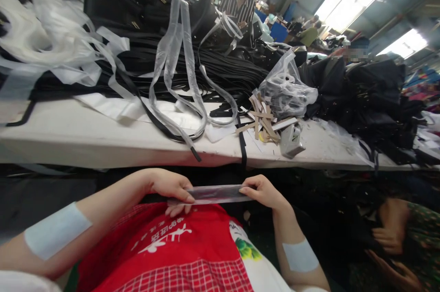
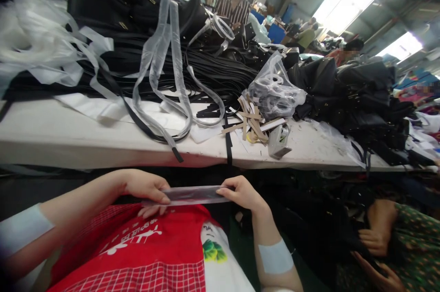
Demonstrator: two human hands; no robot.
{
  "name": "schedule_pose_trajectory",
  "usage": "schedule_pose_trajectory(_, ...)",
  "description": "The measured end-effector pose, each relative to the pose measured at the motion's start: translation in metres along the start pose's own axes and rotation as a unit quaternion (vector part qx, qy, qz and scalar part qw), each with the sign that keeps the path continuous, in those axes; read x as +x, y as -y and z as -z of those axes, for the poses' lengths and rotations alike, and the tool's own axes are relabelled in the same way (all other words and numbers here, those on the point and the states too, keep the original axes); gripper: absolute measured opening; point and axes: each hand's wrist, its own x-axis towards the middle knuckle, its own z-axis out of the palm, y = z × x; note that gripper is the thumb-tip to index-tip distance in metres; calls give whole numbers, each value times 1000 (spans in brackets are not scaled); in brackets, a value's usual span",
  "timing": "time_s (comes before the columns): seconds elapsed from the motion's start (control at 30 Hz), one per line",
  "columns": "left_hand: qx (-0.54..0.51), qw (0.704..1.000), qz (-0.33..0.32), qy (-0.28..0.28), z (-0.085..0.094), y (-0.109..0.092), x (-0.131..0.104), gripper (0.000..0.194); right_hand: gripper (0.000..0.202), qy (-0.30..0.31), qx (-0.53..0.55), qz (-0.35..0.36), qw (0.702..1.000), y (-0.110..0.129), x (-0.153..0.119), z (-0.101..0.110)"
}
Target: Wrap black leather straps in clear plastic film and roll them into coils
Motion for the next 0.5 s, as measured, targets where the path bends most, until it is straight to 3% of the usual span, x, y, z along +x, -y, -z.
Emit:
schedule_pose_trajectory(0.1,-9,1000,-5,-23,2,8,-18,41,35,-17,2,-19,1000,-8,-3,8)
schedule_pose_trajectory(0.33,-20,998,0,-65,4,0,-35,38,40,-59,4,-55,997,-26,-10,25)
schedule_pose_trajectory(0.5,-14,998,-5,-57,5,-4,-25,25,43,54,95,-115,987,-31,-11,22)
